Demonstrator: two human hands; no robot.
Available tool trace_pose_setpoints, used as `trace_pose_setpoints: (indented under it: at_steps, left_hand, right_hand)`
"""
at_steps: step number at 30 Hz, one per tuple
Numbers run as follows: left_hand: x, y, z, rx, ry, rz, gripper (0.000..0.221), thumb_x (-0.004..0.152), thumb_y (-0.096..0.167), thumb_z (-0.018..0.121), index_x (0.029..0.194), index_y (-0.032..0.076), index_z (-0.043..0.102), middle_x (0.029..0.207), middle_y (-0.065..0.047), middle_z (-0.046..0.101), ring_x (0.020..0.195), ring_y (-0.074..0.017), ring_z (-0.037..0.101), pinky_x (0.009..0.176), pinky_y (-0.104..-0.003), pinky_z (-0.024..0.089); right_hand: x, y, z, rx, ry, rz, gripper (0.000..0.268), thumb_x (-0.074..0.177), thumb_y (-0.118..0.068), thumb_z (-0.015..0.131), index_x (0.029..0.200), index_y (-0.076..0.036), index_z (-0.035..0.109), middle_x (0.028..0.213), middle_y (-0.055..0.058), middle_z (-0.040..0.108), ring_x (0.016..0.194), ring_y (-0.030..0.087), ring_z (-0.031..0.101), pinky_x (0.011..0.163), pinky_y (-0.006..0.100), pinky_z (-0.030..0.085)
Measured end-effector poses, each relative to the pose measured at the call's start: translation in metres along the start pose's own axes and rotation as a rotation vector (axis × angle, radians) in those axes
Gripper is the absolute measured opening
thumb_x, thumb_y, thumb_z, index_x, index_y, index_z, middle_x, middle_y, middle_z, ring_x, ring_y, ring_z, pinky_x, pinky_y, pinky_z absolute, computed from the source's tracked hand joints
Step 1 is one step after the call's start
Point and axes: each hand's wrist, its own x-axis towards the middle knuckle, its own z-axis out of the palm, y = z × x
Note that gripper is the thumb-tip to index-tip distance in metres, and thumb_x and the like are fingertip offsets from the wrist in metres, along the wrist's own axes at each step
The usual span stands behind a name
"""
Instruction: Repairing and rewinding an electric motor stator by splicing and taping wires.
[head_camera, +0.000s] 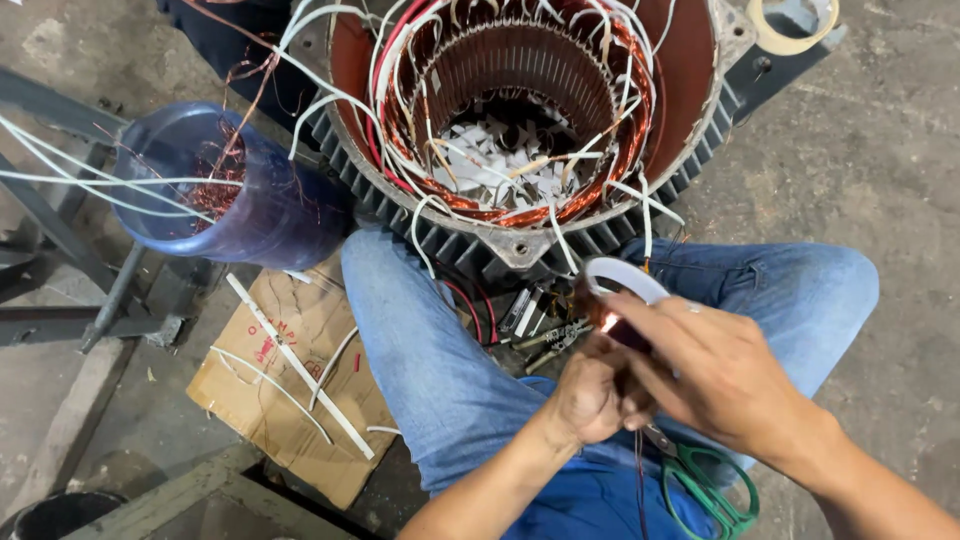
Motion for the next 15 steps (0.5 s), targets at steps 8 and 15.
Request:
trace_pose_setpoints:
  at_steps: [8,15]
  left_hand:
    - [0.040,0.076,0.102,0.026,0.375,-0.100,0.030,0.109,0.024,0.044,0.137,0.019,0.052,0.084,-0.012,0.063,0.048,-0.0139,0.049,0.042,-0.030,0.044]
    - [0.071,0.087,0.097,0.477,0.561,-0.222,0.033,0.104,0.039,0.058,0.100,0.006,0.059,0.055,-0.004,0.055,0.035,-0.0142,0.049,0.031,-0.031,0.042]
  right_hand:
    - [-0.084,0.024,0.027,0.415,0.279,0.424,0.066,0.081,-0.004,0.075,0.142,0.003,0.048,0.109,0.018,0.074,0.094,0.020,0.075,0.083,0.033,0.061]
    - [-0.116,0.046,0.040,0.876,0.382,0.455,0.061,0.101,-0.015,0.056,0.154,0.008,0.035,0.116,0.030,0.070,0.099,0.033,0.075,0.095,0.045,0.060]
